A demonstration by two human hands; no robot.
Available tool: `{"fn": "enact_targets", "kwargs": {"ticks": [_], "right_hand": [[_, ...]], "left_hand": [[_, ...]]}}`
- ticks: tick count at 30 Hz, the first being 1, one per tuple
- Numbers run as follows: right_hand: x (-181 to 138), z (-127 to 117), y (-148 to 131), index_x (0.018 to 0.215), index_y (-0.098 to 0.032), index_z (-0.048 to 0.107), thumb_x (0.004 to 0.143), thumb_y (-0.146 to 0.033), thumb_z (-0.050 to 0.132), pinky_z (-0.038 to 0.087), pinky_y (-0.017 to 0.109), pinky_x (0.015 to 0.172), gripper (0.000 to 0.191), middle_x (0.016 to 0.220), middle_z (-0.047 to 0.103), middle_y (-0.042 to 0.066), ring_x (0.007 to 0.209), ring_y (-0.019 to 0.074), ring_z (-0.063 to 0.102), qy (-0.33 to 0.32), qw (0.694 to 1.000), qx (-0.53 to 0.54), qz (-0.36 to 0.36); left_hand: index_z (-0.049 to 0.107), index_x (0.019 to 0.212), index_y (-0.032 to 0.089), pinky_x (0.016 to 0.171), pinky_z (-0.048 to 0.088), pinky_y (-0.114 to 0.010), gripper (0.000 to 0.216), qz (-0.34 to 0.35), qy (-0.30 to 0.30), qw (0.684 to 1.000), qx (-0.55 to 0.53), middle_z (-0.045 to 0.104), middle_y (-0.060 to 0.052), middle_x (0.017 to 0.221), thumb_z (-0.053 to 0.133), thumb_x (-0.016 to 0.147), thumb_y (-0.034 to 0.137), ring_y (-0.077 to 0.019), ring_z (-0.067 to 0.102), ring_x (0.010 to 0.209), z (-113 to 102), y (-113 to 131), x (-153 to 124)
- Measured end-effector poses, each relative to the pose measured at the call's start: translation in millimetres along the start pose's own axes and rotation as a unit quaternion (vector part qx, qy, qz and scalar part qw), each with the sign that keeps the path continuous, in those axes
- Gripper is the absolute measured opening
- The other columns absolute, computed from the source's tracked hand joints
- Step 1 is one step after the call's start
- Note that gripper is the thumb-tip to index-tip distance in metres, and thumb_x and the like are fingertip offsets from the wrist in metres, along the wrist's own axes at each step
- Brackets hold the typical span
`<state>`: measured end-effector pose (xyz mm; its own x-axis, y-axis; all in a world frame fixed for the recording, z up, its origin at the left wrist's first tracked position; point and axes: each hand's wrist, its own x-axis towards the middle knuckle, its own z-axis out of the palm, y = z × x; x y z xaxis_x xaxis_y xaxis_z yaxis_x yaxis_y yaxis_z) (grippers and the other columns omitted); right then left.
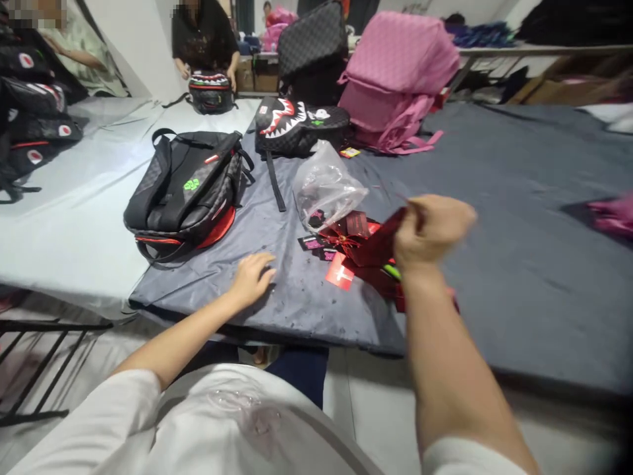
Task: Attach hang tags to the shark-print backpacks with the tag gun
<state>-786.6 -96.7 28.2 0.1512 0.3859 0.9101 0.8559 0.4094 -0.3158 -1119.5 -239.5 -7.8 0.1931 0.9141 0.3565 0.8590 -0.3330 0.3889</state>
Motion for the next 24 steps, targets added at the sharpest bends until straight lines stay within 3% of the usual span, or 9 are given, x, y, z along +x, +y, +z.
{"fn": "enact_targets", "kwargs": {"ticks": [3, 6, 8, 11, 14, 17, 19, 21, 24], "right_hand": [[-10, 5, -27, 0.089, -0.020, 0.062, 0.091, -0.030, 0.039, 0.044, 0.043, 0.088, 0.025, 0.089, 0.068, 0.010, 0.092, 0.0242, 0.064, -0.075, 0.996, -0.013, 0.039], [-12, -12, -37, 0.094, -0.021, 0.061, 0.098, -0.028, 0.037, 0.044, 0.045, 0.094, 0.025, 0.096, 0.065, 0.010, 0.102, 0.0244, 0.062, -0.067, 0.995, -0.035, 0.062], [-10, -36, -32, 0.095, -0.020, 0.059, 0.100, -0.031, 0.037, 0.046, 0.045, 0.094, 0.025, 0.096, 0.063, 0.010, 0.102, 0.0235, 0.063, 0.006, 0.997, -0.025, 0.073], [-9, -81, -19, 0.094, -0.019, 0.053, 0.101, -0.032, 0.037, 0.052, 0.039, 0.082, 0.021, 0.086, 0.058, 0.004, 0.084, 0.0181, 0.064, 0.167, 0.976, 0.023, 0.136], [-15, -115, -28, 0.094, -0.020, 0.051, 0.098, -0.031, 0.044, 0.054, 0.032, 0.069, 0.014, 0.077, 0.056, 0.000, 0.066, 0.0143, 0.063, 0.204, 0.958, 0.085, 0.183], [-28, -122, -67, 0.097, -0.019, 0.060, 0.096, -0.025, 0.053, 0.054, 0.031, 0.068, 0.009, 0.079, 0.064, 0.003, 0.069, 0.0163, 0.067, 0.083, 0.981, 0.131, 0.120], [-39, -111, -101, 0.098, -0.021, 0.065, 0.094, -0.016, 0.054, 0.052, 0.031, 0.073, 0.012, 0.084, 0.070, 0.005, 0.077, 0.0179, 0.069, -0.059, 0.985, 0.163, -0.021], [-49, -91, -137, 0.100, -0.022, 0.066, 0.092, -0.009, 0.052, 0.049, 0.030, 0.073, 0.021, 0.088, 0.073, 0.006, 0.079, 0.0175, 0.067, -0.175, 0.950, 0.198, -0.164], [-63, -52, -187, 0.101, -0.021, 0.066, 0.094, -0.007, 0.047, 0.045, 0.031, 0.072, 0.025, 0.084, 0.073, 0.005, 0.075, 0.0163, 0.062, -0.267, 0.896, 0.249, -0.254]], "left_hand": [[0.065, 0.118, 0.018, 0.101, 0.049, -0.042, 0.029, 0.010, -0.003, 1.000, -0.007, 0.071, -0.009, 0.119, 0.054, 0.096, 0.034, -0.0241, 0.064, 0.113, -19, -12, -14], [0.066, 0.117, 0.019, 0.102, 0.049, -0.042, 0.029, 0.032, -0.005, 0.999, -0.011, 0.071, -0.009, 0.119, 0.052, 0.097, 0.034, -0.0241, 0.064, 0.115, -28, -15, -22], [0.066, 0.116, 0.020, 0.103, 0.048, -0.043, 0.029, 0.043, -0.013, 0.999, -0.027, 0.071, -0.009, 0.118, 0.051, 0.097, 0.034, -0.0242, 0.064, 0.115, -27, -14, -26], [0.068, 0.113, 0.020, 0.102, 0.050, -0.042, 0.027, 0.065, -0.049, 0.992, -0.097, 0.072, -0.009, 0.116, 0.052, 0.096, 0.034, -0.0237, 0.065, 0.113, -15, -2, -32], [0.069, 0.109, 0.019, 0.093, 0.054, -0.036, 0.024, 0.048, -0.058, 0.978, -0.196, 0.074, -0.009, 0.110, 0.054, 0.095, 0.031, -0.0202, 0.069, 0.102, -6, 22, -38], [0.068, 0.113, 0.018, 0.080, 0.055, -0.030, 0.026, 0.004, -0.033, 0.955, -0.293, 0.075, -0.008, 0.103, 0.057, 0.093, 0.030, -0.0164, 0.069, 0.087, -14, 47, -41], [0.059, 0.130, 0.017, 0.076, 0.055, -0.028, 0.042, -0.024, -0.010, 0.932, -0.360, 0.075, -0.009, 0.101, 0.061, 0.091, 0.030, -0.0146, 0.068, 0.081, -27, 57, -40], [0.049, 0.142, 0.017, 0.073, 0.055, -0.027, 0.058, -0.055, 0.026, 0.910, -0.411, 0.074, -0.008, 0.098, 0.065, 0.089, 0.031, -0.0132, 0.066, 0.076, -43, 57, -40], [0.068, 0.115, 0.017, 0.065, 0.054, -0.025, 0.031, -0.112, 0.089, 0.897, -0.419, 0.072, -0.004, 0.085, 0.064, 0.090, 0.035, -0.0111, 0.063, 0.066, -66, 42, -46]]}}
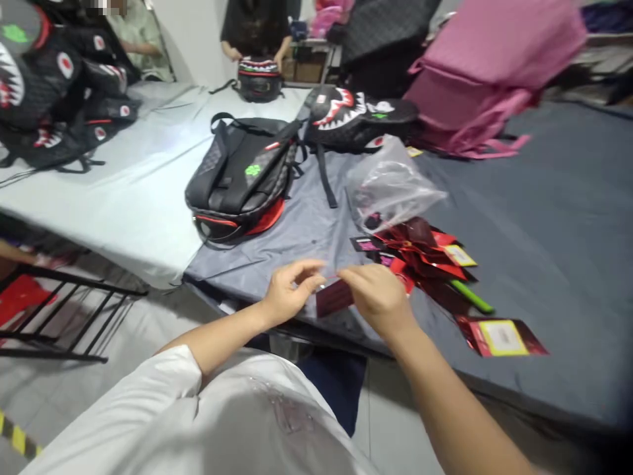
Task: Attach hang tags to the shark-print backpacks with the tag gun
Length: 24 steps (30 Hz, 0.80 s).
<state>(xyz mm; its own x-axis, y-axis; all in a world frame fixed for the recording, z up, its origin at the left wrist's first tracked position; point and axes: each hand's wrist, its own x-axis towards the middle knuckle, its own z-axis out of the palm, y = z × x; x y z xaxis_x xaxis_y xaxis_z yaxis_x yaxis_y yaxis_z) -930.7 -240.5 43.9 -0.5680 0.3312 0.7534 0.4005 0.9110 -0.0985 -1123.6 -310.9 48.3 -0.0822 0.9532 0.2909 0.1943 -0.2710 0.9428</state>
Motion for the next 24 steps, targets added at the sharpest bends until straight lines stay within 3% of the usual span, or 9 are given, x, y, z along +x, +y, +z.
{"fn": "enact_targets", "kwargs": {"ticks": [2, 5, 7, 9, 12, 17, 19, 21, 24], "right_hand": [[20, 34, -9, 0.101, -0.022, 0.067, 0.096, -0.009, 0.045, 0.044, 0.033, 0.078, 0.026, 0.085, 0.074, 0.004, 0.076, 0.0166, 0.061, -0.029, 0.999, 0.025, -0.009], [46, 69, -17, 0.102, -0.024, 0.068, 0.098, -0.010, 0.042, 0.039, 0.040, 0.098, 0.029, 0.087, 0.074, 0.003, 0.079, 0.0166, 0.062, -0.054, 0.998, 0.021, -0.030], [61, 78, -23, 0.101, -0.026, 0.068, 0.099, -0.013, 0.044, 0.028, 0.048, 0.110, 0.028, 0.094, 0.075, 0.002, 0.091, 0.0186, 0.063, -0.063, 0.997, 0.002, -0.038], [74, 77, -29, 0.105, -0.029, 0.068, 0.098, -0.017, 0.049, 0.020, 0.055, 0.115, 0.024, 0.114, 0.073, 0.004, 0.113, 0.0238, 0.060, -0.054, 0.998, -0.025, -0.013], [85, 74, -38, 0.121, -0.030, 0.064, 0.096, -0.019, 0.055, 0.025, 0.055, 0.114, 0.029, 0.135, 0.064, 0.008, 0.128, 0.0279, 0.052, -0.040, 0.999, -0.016, 0.014], [78, 102, -45, 0.129, -0.022, 0.057, 0.098, -0.017, 0.047, 0.038, 0.048, 0.109, 0.033, 0.112, 0.073, 0.010, 0.108, 0.0224, 0.066, -0.102, 0.980, 0.170, -0.002], [74, 118, -38, 0.122, -0.021, 0.060, 0.098, -0.021, 0.048, 0.043, 0.047, 0.105, 0.027, 0.100, 0.075, 0.008, 0.094, 0.0207, 0.069, -0.117, 0.961, 0.248, 0.033], [73, 132, -25, 0.114, -0.021, 0.065, 0.096, -0.021, 0.048, 0.051, 0.038, 0.091, 0.025, 0.091, 0.074, 0.006, 0.083, 0.0188, 0.069, -0.159, 0.935, 0.306, 0.082], [83, 150, 8, 0.107, -0.020, 0.070, 0.087, -0.012, 0.044, 0.051, 0.029, 0.073, 0.033, 0.081, 0.073, 0.004, 0.071, 0.0167, 0.067, -0.226, 0.905, 0.316, 0.173]], "left_hand": [[0.072, 0.092, 0.017, 0.059, 0.053, -0.023, 0.023, -0.031, 0.039, 0.999, -0.004, 0.072, -0.003, 0.079, 0.062, 0.091, 0.038, -0.0098, 0.063, 0.059, -21, -3, -3], [0.070, 0.087, 0.016, 0.054, 0.050, -0.021, 0.023, -0.077, 0.094, 0.992, -0.027, 0.070, -0.001, 0.073, 0.066, 0.086, 0.039, -0.0080, 0.061, 0.053, -47, -15, -5], [0.068, 0.086, 0.015, 0.052, 0.048, -0.019, 0.023, -0.096, 0.130, 0.986, -0.030, 0.068, 0.000, 0.070, 0.068, 0.084, 0.038, -0.0067, 0.059, 0.051, -59, -23, -2], [0.066, 0.086, 0.015, 0.049, 0.046, -0.018, 0.024, -0.115, 0.161, 0.980, -0.031, 0.067, 0.001, 0.068, 0.068, 0.083, 0.039, -0.0063, 0.058, 0.049, -68, -29, 3], [0.062, 0.089, 0.016, 0.046, 0.044, -0.018, 0.022, -0.141, 0.175, 0.974, -0.033, 0.065, 0.003, 0.065, 0.067, 0.082, 0.037, -0.0067, 0.056, 0.045, -77, -32, 12], [0.053, 0.087, 0.019, 0.047, 0.042, -0.016, 0.010, -0.102, 0.141, 0.984, 0.019, 0.063, 0.005, 0.065, 0.061, 0.085, 0.025, -0.0058, 0.056, 0.047, -89, -25, 13], [0.052, 0.085, 0.019, 0.046, 0.041, -0.015, 0.014, -0.101, 0.132, 0.986, 0.019, 0.064, 0.005, 0.066, 0.062, 0.085, 0.027, -0.0055, 0.056, 0.046, -94, -25, 12], [0.053, 0.086, 0.018, 0.046, 0.042, -0.016, 0.018, -0.105, 0.125, 0.987, 0.006, 0.064, 0.004, 0.065, 0.064, 0.087, 0.033, -0.0060, 0.056, 0.047, -100, -32, 13], [0.058, 0.103, 0.017, 0.053, 0.048, -0.018, 0.026, -0.104, 0.162, 0.981, 0.016, 0.070, -0.002, 0.080, 0.058, 0.091, 0.040, -0.0094, 0.065, 0.060, -108, -52, 22]]}}
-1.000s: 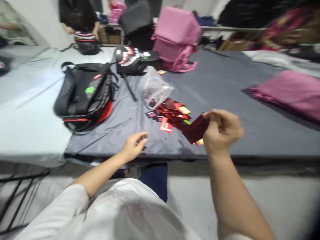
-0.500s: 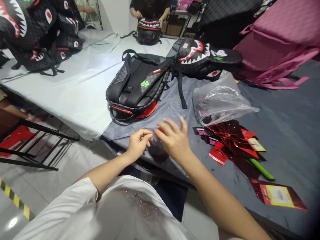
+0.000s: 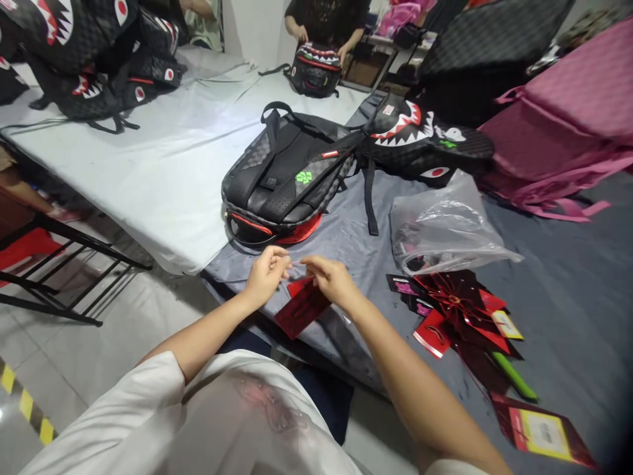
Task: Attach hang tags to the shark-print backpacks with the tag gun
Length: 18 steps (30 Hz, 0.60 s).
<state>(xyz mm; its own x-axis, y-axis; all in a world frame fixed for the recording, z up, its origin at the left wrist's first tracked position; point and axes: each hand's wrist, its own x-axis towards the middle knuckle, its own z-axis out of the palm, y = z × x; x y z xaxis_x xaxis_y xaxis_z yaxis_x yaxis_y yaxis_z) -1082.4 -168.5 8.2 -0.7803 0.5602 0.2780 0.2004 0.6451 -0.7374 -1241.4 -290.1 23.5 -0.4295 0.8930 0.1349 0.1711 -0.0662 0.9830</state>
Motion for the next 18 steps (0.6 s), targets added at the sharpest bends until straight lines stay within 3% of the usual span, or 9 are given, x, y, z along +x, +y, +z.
{"fn": "enact_targets", "kwargs": {"ticks": [4, 7, 11, 18], "right_hand": [[48, -16, 41, 0.098, -0.016, 0.072, 0.073, -0.004, 0.043, 0.050, 0.030, 0.078, 0.041, 0.081, 0.073, 0.005, 0.075, 0.0181, 0.066, 0.065, 0.991, 0.002, 0.114], [79, -13, 59, 0.089, -0.016, 0.071, 0.069, -0.006, 0.044, 0.049, 0.031, 0.080, 0.036, 0.078, 0.071, 0.004, 0.076, 0.0187, 0.066, 0.078, 0.988, 0.046, 0.126], [98, 1, 67, 0.079, -0.018, 0.065, 0.070, -0.011, 0.045, 0.051, 0.028, 0.073, 0.023, 0.069, 0.066, 0.001, 0.069, 0.0160, 0.063, 0.033, 0.988, 0.105, 0.111], [106, 15, 59, 0.073, -0.017, 0.064, 0.074, -0.014, 0.052, 0.051, 0.029, 0.075, 0.012, 0.070, 0.066, 0.001, 0.068, 0.0145, 0.062, -0.060, 0.980, 0.165, 0.095]], "left_hand": [[0.061, 0.119, 0.016, 0.078, 0.057, -0.028, 0.030, 0.051, 0.054, 0.991, 0.108, 0.071, -0.012, 0.117, 0.056, 0.092, 0.027, -0.0164, 0.071, 0.093, 0, -21, 29], [0.064, 0.120, 0.015, 0.089, 0.057, -0.034, 0.031, 0.069, 0.071, 0.980, 0.173, 0.071, -0.013, 0.119, 0.056, 0.090, 0.020, -0.0201, 0.070, 0.103, 2, -27, 42], [0.066, 0.120, 0.015, 0.092, 0.057, -0.036, 0.031, 0.074, 0.079, 0.972, 0.209, 0.073, -0.012, 0.117, 0.057, 0.091, 0.019, -0.0207, 0.070, 0.104, 0, -28, 43], [0.066, 0.120, 0.016, 0.092, 0.055, -0.035, 0.030, 0.097, 0.087, 0.948, 0.291, 0.073, -0.011, 0.115, 0.061, 0.090, 0.019, -0.0209, 0.071, 0.099, 3, -28, 43]]}}
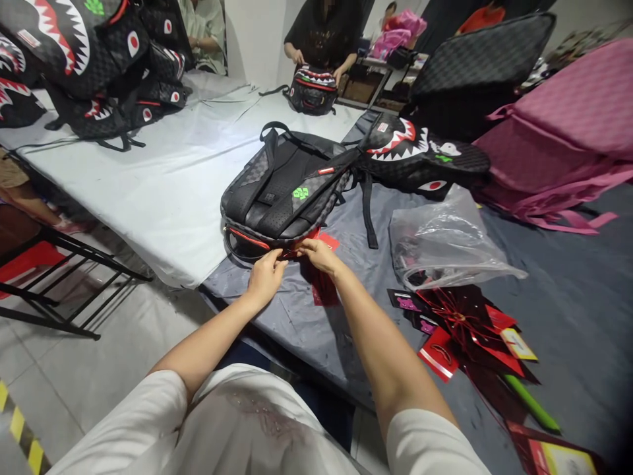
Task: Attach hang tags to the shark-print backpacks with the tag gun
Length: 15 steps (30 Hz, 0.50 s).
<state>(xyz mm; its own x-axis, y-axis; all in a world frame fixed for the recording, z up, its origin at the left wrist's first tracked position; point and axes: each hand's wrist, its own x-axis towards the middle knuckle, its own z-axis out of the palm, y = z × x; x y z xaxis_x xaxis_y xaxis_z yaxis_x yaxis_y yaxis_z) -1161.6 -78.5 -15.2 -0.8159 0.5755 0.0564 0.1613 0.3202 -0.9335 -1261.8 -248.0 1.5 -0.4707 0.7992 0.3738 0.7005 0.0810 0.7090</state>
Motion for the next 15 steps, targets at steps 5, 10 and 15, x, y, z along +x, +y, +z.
{"fn": "enact_targets", "kwargs": {"ticks": [5, 10, 15], "right_hand": [[-6, 23, -15, 0.077, -0.017, 0.068, 0.078, -0.015, 0.053, 0.050, 0.027, 0.074, 0.015, 0.069, 0.066, 0.000, 0.069, 0.0139, 0.062, -0.052, 0.998, 0.013, -0.019], [-24, 17, -13, 0.091, -0.019, 0.071, 0.081, -0.023, 0.057, 0.050, 0.034, 0.090, 0.018, 0.091, 0.072, 0.004, 0.091, 0.0192, 0.065, 0.067, 0.994, -0.020, -0.088], [-51, -5, 11, 0.101, -0.016, 0.071, 0.088, -0.025, 0.045, 0.051, 0.038, 0.091, 0.030, 0.104, 0.073, 0.011, 0.097, 0.0233, 0.066, 0.298, 0.948, -0.113, -0.005]], "left_hand": [[0.070, 0.107, 0.015, 0.085, 0.054, -0.033, 0.019, -0.005, -0.008, 0.993, 0.122, 0.075, -0.011, 0.101, 0.058, 0.092, 0.016, -0.0228, 0.071, 0.093, -6, 2, 4], [0.072, 0.107, 0.018, 0.084, 0.052, -0.030, 0.020, -0.016, -0.042, 0.987, 0.152, 0.077, -0.008, 0.102, 0.055, 0.096, 0.020, -0.0214, 0.072, 0.093, -11, 0, 1], [0.074, 0.106, 0.020, 0.082, 0.050, -0.030, 0.022, -0.047, -0.043, 0.983, 0.174, 0.077, -0.008, 0.102, 0.054, 0.097, 0.022, -0.0229, 0.072, 0.094, -12, 0, 2]]}}
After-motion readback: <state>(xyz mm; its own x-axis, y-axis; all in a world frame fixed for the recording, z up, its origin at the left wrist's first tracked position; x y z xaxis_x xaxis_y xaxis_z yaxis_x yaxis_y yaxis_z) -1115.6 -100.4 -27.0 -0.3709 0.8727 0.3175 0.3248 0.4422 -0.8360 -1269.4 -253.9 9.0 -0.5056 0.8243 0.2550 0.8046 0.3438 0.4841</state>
